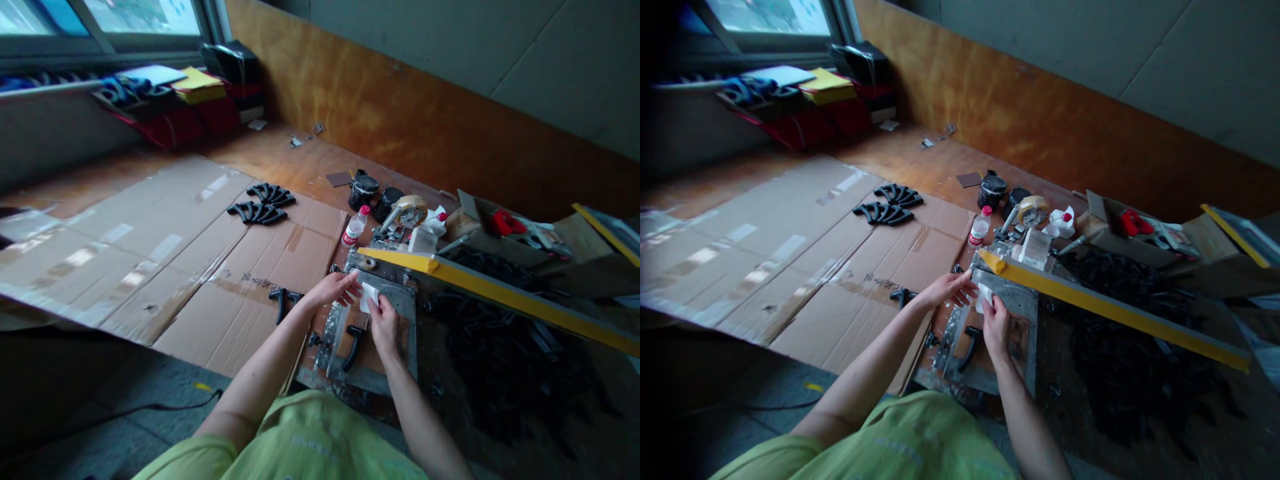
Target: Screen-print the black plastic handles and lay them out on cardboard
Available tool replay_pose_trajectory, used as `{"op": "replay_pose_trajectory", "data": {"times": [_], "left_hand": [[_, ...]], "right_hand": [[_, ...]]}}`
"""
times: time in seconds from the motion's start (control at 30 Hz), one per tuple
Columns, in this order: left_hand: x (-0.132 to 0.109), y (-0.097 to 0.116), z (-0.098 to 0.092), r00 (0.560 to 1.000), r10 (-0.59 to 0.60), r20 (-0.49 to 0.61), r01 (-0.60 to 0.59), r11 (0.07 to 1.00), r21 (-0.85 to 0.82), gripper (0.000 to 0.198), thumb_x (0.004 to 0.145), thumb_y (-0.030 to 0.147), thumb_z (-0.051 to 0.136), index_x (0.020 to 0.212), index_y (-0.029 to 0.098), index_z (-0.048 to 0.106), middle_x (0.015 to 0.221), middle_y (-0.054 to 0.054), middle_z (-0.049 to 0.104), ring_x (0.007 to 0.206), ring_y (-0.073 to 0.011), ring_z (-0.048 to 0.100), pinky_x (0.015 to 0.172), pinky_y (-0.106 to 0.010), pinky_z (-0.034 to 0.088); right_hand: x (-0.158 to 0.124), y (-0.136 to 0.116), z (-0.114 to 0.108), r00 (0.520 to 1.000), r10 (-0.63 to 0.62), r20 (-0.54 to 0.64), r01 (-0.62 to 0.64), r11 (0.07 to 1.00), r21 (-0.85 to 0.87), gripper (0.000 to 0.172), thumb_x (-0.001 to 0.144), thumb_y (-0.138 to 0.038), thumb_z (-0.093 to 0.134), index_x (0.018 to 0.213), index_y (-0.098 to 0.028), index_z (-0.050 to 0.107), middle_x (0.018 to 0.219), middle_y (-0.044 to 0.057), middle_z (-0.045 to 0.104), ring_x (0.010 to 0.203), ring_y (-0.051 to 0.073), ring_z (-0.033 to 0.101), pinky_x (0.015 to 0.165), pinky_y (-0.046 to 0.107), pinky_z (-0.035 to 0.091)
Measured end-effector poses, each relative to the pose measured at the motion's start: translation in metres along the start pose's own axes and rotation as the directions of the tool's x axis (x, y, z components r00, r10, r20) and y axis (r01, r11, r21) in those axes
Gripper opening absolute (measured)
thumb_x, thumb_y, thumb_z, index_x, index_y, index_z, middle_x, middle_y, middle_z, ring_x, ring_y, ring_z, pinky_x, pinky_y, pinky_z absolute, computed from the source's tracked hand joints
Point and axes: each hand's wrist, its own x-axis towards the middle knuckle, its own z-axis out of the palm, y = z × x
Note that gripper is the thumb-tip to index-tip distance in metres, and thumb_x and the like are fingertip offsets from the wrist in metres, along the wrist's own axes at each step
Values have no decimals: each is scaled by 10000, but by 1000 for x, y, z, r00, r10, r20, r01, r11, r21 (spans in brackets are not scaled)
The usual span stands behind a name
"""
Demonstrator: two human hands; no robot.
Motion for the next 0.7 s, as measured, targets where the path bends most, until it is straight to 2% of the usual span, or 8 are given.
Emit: {"op": "replay_pose_trajectory", "data": {"times": [0.1, 0.17, 0.23, 0.3, 0.37, 0.47, 0.6, 0.7], "left_hand": [[51, 8, -36, 980, 75, -184, -53, 991, 122, 626, 840, 668, 537, 1103, 119, 681, 1031, -143, 739, 742, -172, 686, 637, -266, 515], [89, 13, -56, 929, 138, -344, -60, 972, 227, 541, 859, 556, 592, 1194, 135, 646, 1121, -138, 722, 866, -192, 693, 709, -273, 517], [123, 17, -70, 878, 188, -440, -38, 944, 329, 623, 822, 469, 680, 1329, 128, 562, 1243, -156, 676, 1035, -232, 670, 826, -299, 508], [151, 21, -77, 857, 227, -462, -32, 920, 392, 826, 761, 407, 763, 1450, 99, 428, 1383, -190, 582, 1204, -261, 595, 950, -315, 465], [173, 23, -78, 861, 256, -440, -52, 904, 424, 969, 725, 364, 802, 1512, 85, 310, 1483, -209, 476, 1312, -262, 512, 1024, -309, 417], [196, 24, -75, 874, 282, -395, -74, 882, 465, 1041, 704, 342, 821, 1533, 104, 237, 1521, -201, 428, 1348, -251, 475, 1043, -289, 394], [213, 26, -73, 880, 274, -388, -12, 829, 559, 828, 736, 390, 785, 1415, 119, 396, 1391, -198, 559, 1257, -282, 549, 964, -317, 433], [216, 28, -71, 875, 277, -396, 28, 788, 615, 667, 763, 414, 749, 1292, 110, 479, 1278, -207, 625, 1172, -301, 600, 891, -326, 450]], "right_hand": [[3, 11, -3, 991, 130, -13, -125, 978, 169, 481, 770, -638, 638, 914, -181, 689, 814, 46, 728, 766, 233, 666, 703, 326, 537], [-1, 19, -7, 979, 205, -16, -196, 951, 240, 502, 743, -647, 665, 910, -174, 688, 801, 47, 721, 735, 230, 664, 675, 328, 541], [-7, 26, -13, 965, 258, -37, -241, 936, 257, 506, 727, -647, 687, 904, -173, 691, 793, 51, 717, 725, 232, 667, 661, 329, 546], [-14, 31, -18, 953, 298, -63, -274, 929, 247, 511, 714, -649, 699, 902, -174, 695, 799, 57, 718, 732, 238, 673, 646, 327, 549], [-21, 33, -22, 939, 332, -86, -302, 921, 247, 530, 689, -658, 714, 911, -178, 697, 817, 61, 721, 745, 247, 679, 623, 329, 554], [-28, 32, -25, 923, 365, -125, -321, 906, 276, 568, 638, -660, 749, 946, -186, 694, 873, 61, 729, 774, 262, 689, 608, 339, 563], [-36, 30, -26, 905, 388, -172, -334, 901, 276, 590, 617, -673, 751, 955, -193, 690, 892, 62, 735, 787, 270, 695, 606, 344, 566], [-39, 30, -27, 905, 386, -177, -337, 907, 253, 580, 623, -694, 733, 916, -195, 691, 833, 58, 728, 755, 265, 688, 609, 345, 562]]}}
